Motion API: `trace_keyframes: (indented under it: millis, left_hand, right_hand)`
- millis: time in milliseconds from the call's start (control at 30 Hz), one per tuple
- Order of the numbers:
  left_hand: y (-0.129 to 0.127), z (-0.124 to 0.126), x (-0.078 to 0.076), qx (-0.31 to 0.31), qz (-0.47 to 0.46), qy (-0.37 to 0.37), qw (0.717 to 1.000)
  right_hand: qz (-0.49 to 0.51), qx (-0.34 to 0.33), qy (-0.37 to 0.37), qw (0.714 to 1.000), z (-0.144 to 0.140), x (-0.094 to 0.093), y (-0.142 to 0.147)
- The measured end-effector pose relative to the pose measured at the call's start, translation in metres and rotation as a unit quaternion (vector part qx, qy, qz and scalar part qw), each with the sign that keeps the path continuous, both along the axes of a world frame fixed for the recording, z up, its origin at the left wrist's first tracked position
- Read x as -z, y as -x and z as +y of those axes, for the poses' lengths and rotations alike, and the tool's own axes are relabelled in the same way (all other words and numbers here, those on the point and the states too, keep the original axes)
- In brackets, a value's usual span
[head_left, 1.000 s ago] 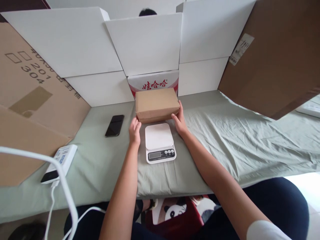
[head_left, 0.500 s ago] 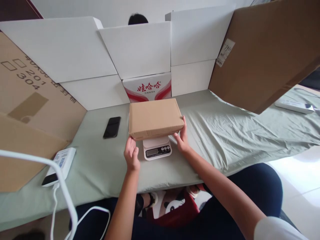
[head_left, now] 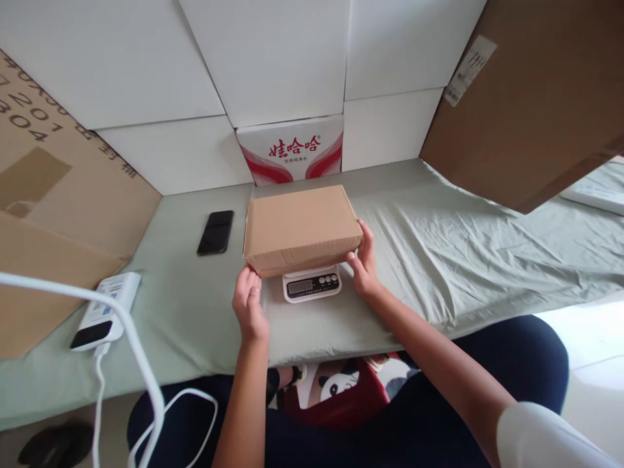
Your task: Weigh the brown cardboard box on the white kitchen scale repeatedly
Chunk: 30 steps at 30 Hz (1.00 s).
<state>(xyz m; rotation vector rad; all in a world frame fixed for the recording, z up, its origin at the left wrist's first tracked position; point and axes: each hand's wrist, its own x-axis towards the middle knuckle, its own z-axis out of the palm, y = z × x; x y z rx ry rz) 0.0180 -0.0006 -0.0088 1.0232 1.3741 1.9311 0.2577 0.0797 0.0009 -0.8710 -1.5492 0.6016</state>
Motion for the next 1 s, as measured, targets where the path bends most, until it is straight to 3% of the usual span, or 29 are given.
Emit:
trace_keyframes:
  millis: [600,767,1000]
  left_hand:
    - [-0.004,-0.005,-0.005,0.014,0.000,-0.012,1.000]
    - [-0.006,-0.005,-0.009,0.013,0.018,-0.047,0.999]
    - [-0.004,-0.004,0.001,0.047,0.044,-0.017,0.998]
  right_hand:
    - [0.026,0.007,0.004,1.000,0.002,0.001,-0.001]
    - [0.021,0.019,-0.006,1.000,0.003,0.001,-0.001]
    - [0.009,0.001,0.006,1.000,0.000,-0.001,-0.001]
